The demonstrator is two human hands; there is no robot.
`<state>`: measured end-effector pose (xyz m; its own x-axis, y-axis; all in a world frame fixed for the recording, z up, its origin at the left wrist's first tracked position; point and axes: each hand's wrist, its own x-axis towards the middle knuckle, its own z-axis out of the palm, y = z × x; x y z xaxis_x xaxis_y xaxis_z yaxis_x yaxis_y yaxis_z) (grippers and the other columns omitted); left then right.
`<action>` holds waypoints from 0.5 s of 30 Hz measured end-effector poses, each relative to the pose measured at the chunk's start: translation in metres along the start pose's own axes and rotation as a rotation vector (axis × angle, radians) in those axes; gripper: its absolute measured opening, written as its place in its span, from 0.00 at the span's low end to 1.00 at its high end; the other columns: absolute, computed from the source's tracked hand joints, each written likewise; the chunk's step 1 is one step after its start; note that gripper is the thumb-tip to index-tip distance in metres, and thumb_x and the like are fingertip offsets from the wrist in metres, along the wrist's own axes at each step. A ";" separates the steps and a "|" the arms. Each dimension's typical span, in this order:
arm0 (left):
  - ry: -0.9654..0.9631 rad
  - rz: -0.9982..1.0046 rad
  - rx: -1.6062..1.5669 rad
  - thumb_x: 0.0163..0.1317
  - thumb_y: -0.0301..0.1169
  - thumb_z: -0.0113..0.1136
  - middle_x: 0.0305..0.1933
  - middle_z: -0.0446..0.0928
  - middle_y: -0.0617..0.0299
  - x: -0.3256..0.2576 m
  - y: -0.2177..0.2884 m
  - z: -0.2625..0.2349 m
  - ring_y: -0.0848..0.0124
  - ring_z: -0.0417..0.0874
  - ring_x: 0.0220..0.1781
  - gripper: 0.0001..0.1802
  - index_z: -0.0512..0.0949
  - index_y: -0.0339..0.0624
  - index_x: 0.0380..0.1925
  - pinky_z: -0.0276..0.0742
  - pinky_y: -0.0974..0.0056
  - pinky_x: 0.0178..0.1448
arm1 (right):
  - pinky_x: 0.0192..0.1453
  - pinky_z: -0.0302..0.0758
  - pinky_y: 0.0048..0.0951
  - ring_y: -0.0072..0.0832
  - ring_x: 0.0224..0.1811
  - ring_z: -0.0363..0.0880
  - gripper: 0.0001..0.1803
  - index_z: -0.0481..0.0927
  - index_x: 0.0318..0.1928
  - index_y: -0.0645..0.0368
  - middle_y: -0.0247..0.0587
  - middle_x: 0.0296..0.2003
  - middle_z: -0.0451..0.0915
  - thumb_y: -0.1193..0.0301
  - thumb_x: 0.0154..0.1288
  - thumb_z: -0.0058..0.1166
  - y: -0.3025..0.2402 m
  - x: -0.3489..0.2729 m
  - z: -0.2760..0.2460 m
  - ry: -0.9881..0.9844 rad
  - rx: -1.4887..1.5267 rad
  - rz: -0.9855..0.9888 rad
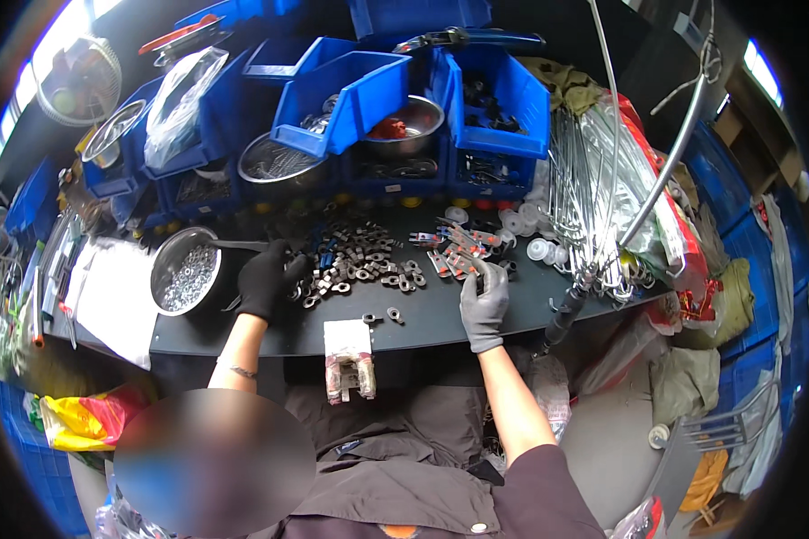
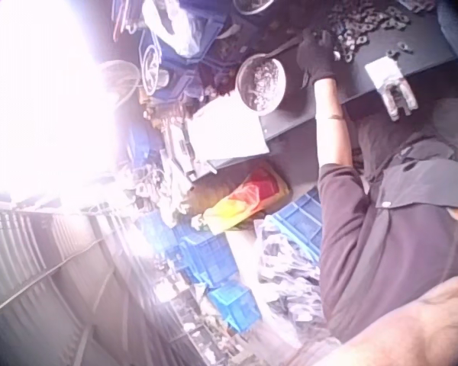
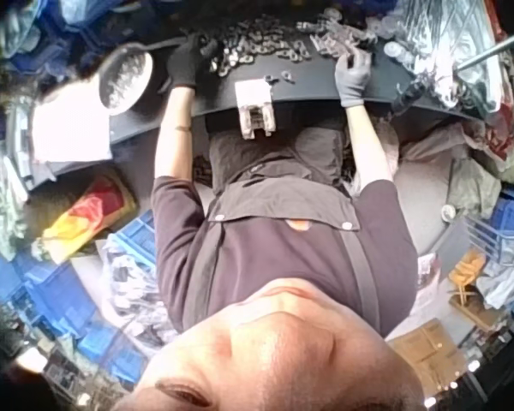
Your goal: The person assembles small orange plastic components and metal housings by hand at a workstation, taking them from storage bins and fitting them together.
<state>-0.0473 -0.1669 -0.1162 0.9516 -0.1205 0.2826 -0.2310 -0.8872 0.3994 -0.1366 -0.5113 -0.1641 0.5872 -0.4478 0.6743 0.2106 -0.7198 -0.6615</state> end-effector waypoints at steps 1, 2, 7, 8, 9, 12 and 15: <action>-0.008 0.013 -0.005 0.56 0.50 0.58 0.30 0.82 0.52 0.002 0.002 -0.003 0.51 0.83 0.35 0.20 0.75 0.46 0.38 0.76 0.50 0.38 | 0.47 0.75 0.34 0.37 0.41 0.78 0.10 0.81 0.42 0.60 0.46 0.40 0.77 0.76 0.58 0.56 0.000 0.002 -0.011 -0.075 -0.036 -0.035; 0.074 0.000 -0.101 0.57 0.50 0.59 0.30 0.82 0.53 0.003 0.005 -0.008 0.51 0.83 0.34 0.20 0.75 0.47 0.39 0.77 0.52 0.38 | 0.47 0.76 0.34 0.37 0.41 0.78 0.12 0.81 0.42 0.58 0.45 0.41 0.78 0.76 0.56 0.57 -0.001 0.003 -0.019 -0.153 -0.071 -0.069; 0.186 -0.038 -1.168 0.67 0.39 0.57 0.28 0.77 0.68 0.005 0.031 -0.032 0.80 0.76 0.25 0.13 0.76 0.42 0.42 0.70 0.73 0.26 | 0.48 0.76 0.37 0.38 0.44 0.78 0.17 0.81 0.43 0.53 0.39 0.43 0.79 0.73 0.48 0.60 -0.020 0.035 -0.021 -0.533 -0.318 -0.442; 0.184 -0.038 -1.167 0.67 0.39 0.57 0.28 0.77 0.68 0.001 0.043 -0.041 0.80 0.76 0.25 0.13 0.76 0.42 0.42 0.70 0.73 0.26 | 0.49 0.75 0.37 0.37 0.46 0.78 0.17 0.81 0.43 0.52 0.39 0.43 0.79 0.72 0.48 0.60 -0.028 0.040 -0.012 -0.607 -0.461 -0.467; 0.083 -0.124 -1.375 0.67 0.39 0.58 0.26 0.74 0.69 -0.004 0.055 -0.050 0.81 0.74 0.24 0.12 0.75 0.44 0.43 0.67 0.75 0.25 | 0.50 0.75 0.37 0.37 0.47 0.77 0.17 0.82 0.43 0.52 0.38 0.42 0.79 0.70 0.48 0.60 -0.032 0.045 -0.006 -0.681 -0.605 -0.491; -0.068 -0.251 -1.609 0.68 0.42 0.56 0.25 0.70 0.69 -0.019 0.086 -0.063 0.82 0.71 0.22 0.14 0.71 0.47 0.45 0.65 0.77 0.23 | 0.50 0.74 0.39 0.37 0.48 0.76 0.15 0.83 0.41 0.52 0.38 0.41 0.79 0.66 0.49 0.59 -0.024 0.055 0.011 -0.831 -0.701 -0.537; -0.287 -0.369 -1.808 0.67 0.49 0.54 0.24 0.72 0.65 -0.030 0.091 -0.065 0.76 0.74 0.22 0.19 0.68 0.47 0.46 0.69 0.72 0.24 | 0.48 0.74 0.38 0.37 0.44 0.77 0.12 0.84 0.35 0.52 0.38 0.38 0.80 0.63 0.49 0.59 -0.014 0.053 0.011 -0.865 -0.724 -0.585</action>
<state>-0.1102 -0.2150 -0.0313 0.9538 -0.2889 -0.0826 0.2433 0.5810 0.7767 -0.1003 -0.5190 -0.1223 0.9254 0.3281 0.1897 0.2968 -0.9386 0.1756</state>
